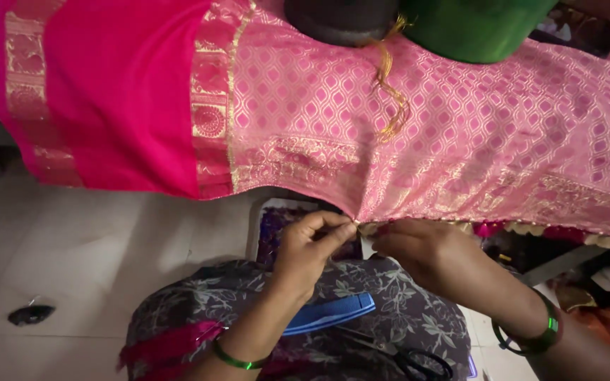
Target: Sewing and trimming decorative tassels onto the border of a pink fabric.
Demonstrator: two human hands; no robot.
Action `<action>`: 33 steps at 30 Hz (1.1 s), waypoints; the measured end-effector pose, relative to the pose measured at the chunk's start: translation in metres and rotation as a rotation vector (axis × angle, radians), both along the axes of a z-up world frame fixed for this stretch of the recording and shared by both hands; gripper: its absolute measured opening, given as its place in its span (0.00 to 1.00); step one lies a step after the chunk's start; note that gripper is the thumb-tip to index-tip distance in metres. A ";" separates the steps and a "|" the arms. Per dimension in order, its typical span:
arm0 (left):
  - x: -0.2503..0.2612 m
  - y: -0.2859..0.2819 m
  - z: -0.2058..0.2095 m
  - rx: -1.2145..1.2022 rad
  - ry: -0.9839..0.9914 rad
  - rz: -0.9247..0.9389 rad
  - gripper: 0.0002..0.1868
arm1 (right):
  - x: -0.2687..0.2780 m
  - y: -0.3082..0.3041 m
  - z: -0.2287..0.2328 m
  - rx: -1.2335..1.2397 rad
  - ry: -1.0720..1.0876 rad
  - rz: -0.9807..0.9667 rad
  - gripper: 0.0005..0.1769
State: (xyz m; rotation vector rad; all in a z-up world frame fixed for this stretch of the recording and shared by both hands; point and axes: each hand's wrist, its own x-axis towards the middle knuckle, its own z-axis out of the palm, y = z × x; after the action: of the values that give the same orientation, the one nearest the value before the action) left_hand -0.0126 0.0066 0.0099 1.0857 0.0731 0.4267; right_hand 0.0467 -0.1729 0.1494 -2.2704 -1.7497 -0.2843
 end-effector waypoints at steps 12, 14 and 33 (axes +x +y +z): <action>-0.018 0.009 0.038 0.828 -0.149 0.554 0.05 | 0.010 0.076 0.026 -0.038 -0.176 0.102 0.17; -0.030 0.009 0.064 1.122 -0.224 0.715 0.08 | 0.010 0.079 0.027 -0.026 -0.202 0.076 0.18; 0.011 0.002 -0.011 -0.176 0.046 -0.135 0.06 | 0.012 0.008 -0.034 0.307 0.306 -0.184 0.09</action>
State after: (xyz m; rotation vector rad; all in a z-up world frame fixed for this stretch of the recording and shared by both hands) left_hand -0.0020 0.0083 -0.0014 0.9210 0.0759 0.2691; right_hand 0.0586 -0.1652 0.1156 -2.1211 -1.2560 -0.2100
